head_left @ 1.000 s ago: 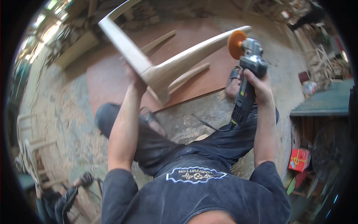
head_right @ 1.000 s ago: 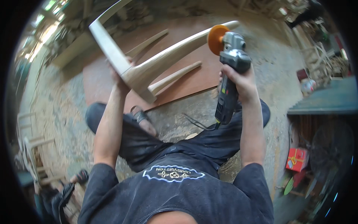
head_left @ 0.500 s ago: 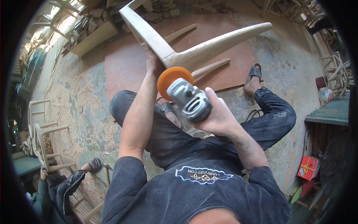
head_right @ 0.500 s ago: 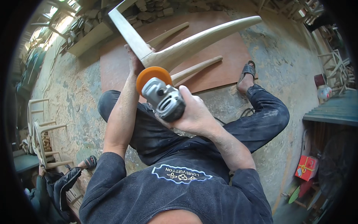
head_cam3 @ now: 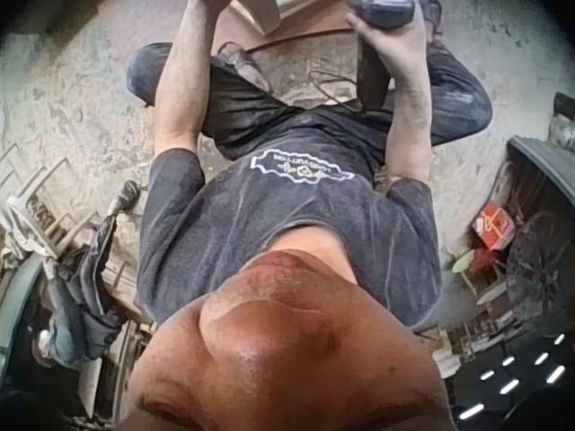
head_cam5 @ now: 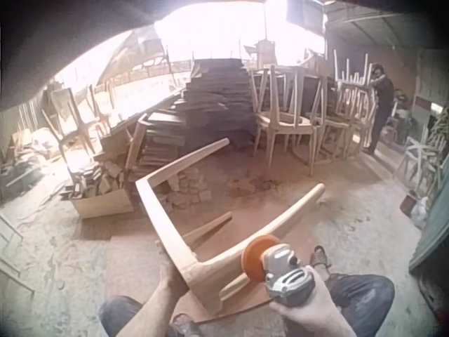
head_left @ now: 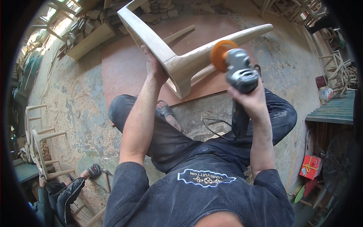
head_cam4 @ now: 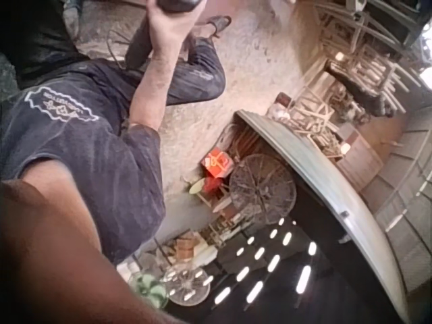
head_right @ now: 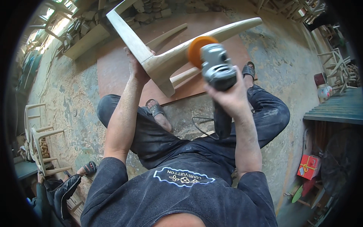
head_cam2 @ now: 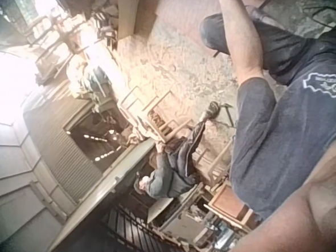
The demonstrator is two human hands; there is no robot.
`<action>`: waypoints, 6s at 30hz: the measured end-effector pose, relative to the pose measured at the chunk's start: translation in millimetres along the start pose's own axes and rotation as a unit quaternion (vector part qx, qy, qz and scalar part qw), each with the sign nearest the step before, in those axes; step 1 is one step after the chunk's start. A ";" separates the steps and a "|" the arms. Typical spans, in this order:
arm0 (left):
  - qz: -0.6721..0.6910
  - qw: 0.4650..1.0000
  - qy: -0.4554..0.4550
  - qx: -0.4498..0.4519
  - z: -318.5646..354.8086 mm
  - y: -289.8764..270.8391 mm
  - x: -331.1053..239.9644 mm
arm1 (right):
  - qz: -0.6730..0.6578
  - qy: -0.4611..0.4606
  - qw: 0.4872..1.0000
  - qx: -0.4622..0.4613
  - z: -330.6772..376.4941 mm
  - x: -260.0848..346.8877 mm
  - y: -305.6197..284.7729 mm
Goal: Using a power angle grinder with a sanding disc to smooth the surface of a wooden chair frame.
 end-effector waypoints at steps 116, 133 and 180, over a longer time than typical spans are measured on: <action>-0.015 0.999 -0.002 0.044 -2.6 8.5 -8.8 | -0.068 -0.094 0.993 -0.022 6.0 0.4 -8.3; 0.023 0.995 -0.013 0.094 -7.7 2.4 -7.7 | -0.093 -0.030 0.995 -0.023 -15.0 -16.7 -15.1; -0.017 0.999 -0.020 -0.019 38.8 -26.8 50.6 | -0.244 -0.086 0.963 -0.079 36.0 -37.9 -70.0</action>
Point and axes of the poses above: each hand's wrist, its own z-axis away from the middle knuckle, its own y-axis out of the palm, x = y × z, the point moved 8 cm from there along -z, towards the middle knuckle, and after that the axes turned 8 degrees about y, right-handed, at the moved point
